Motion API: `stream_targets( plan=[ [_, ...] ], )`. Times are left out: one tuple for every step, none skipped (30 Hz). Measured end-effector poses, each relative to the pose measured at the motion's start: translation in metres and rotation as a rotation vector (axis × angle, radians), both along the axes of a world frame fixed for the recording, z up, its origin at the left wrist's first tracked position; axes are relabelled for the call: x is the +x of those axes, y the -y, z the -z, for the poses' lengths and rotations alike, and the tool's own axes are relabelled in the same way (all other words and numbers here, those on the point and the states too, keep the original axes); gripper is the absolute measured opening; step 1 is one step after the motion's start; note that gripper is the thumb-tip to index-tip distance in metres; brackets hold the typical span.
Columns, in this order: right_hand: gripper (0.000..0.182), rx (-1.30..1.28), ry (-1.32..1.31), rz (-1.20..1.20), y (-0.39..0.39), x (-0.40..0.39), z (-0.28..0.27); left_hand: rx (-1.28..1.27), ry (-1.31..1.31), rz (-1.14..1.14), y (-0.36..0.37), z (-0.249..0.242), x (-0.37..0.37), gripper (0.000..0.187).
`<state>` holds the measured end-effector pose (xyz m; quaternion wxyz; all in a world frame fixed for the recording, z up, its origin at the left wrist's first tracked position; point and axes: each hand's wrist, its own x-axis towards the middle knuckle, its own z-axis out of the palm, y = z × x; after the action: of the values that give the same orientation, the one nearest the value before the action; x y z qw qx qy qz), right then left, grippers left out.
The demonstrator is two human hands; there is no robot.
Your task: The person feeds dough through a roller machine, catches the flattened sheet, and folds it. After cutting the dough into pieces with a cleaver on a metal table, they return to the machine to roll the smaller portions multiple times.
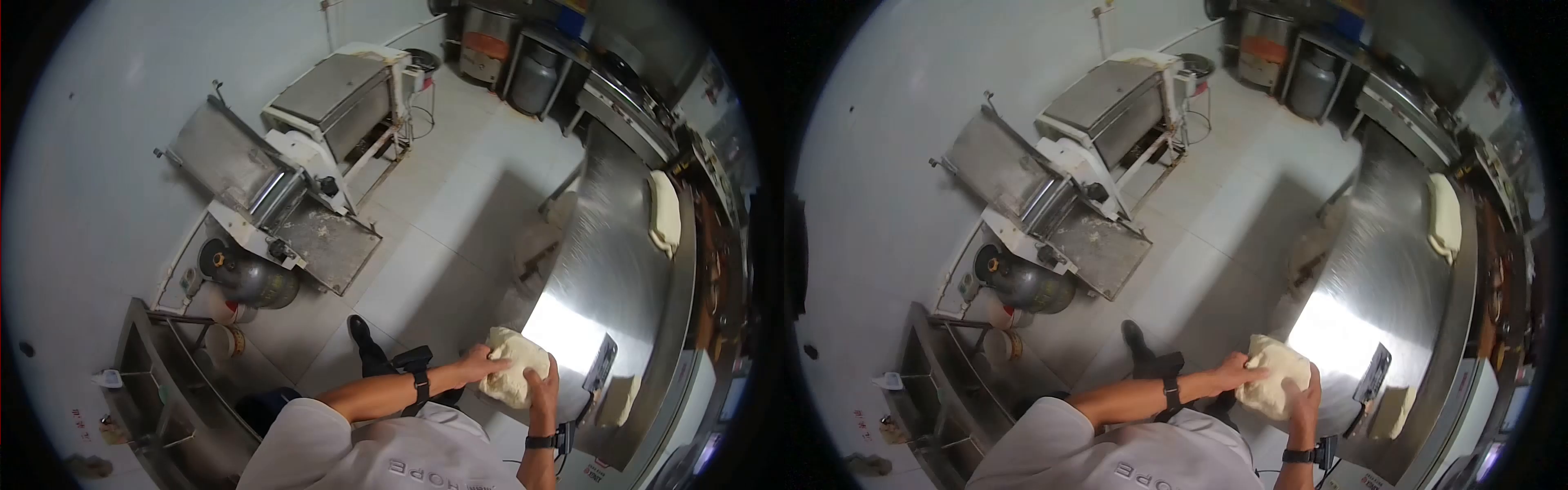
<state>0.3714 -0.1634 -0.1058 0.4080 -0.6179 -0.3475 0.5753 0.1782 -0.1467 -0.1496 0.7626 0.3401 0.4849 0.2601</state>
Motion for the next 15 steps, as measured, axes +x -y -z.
stream_targets(
  plan=[
    [0.053,0.001,0.014,-0.018,-0.002,-0.026,0.003,0.012,0.046,0.025,-0.002,-0.001,-0.028,0.052],
    [0.054,0.036,0.054,-0.052,-0.009,-0.053,0.007,0.075,0.010,-0.002,-0.004,0.010,-0.053,0.052],
    [0.055,0.065,0.099,-0.087,-0.018,-0.079,0.009,0.079,0.028,-0.027,-0.010,0.008,-0.082,0.052],
    [0.057,0.079,0.083,-0.105,-0.027,-0.111,0.007,0.043,0.067,-0.065,-0.011,0.005,-0.115,0.053],
    [0.059,0.053,0.207,-0.173,-0.039,-0.141,0.002,0.006,0.108,-0.104,-0.009,0.000,-0.146,0.054],
    [0.060,0.061,0.222,-0.236,-0.052,-0.176,-0.006,0.010,0.128,-0.131,-0.009,-0.005,-0.177,0.054],
    [0.061,0.077,0.233,-0.298,-0.068,-0.209,-0.011,-0.016,0.040,-0.210,-0.011,-0.010,-0.207,0.052],
    [0.061,0.092,0.245,-0.326,-0.087,-0.239,-0.013,-0.041,-0.049,-0.291,-0.014,-0.013,-0.236,0.050],
    [0.061,0.252,0.417,-0.462,-0.105,-0.268,-0.012,-0.033,-0.036,-0.320,-0.017,-0.012,-0.263,0.050],
    [0.062,0.415,0.586,-0.601,-0.120,-0.299,-0.021,0.023,0.017,-0.386,-0.021,-0.005,-0.286,0.048],
    [0.063,0.474,0.650,-0.697,-0.137,-0.332,-0.033,0.081,0.069,-0.454,-0.025,0.003,-0.307,0.047],
    [0.063,0.535,0.712,-0.792,-0.153,-0.370,-0.051,0.089,0.081,-0.487,-0.029,0.012,-0.324,0.047],
    [0.063,0.595,0.718,-0.863,-0.168,-0.404,-0.061,0.132,0.166,-0.657,-0.035,0.021,-0.340,0.042],
    [0.062,0.659,0.723,-0.936,-0.182,-0.437,-0.069,0.178,0.252,-0.829,-0.042,0.025,-0.355,0.038],
    [0.062,0.683,0.727,-0.968,-0.196,-0.468,-0.076,0.194,0.263,-0.864,-0.048,0.019,-0.373,0.038]
  ],
)
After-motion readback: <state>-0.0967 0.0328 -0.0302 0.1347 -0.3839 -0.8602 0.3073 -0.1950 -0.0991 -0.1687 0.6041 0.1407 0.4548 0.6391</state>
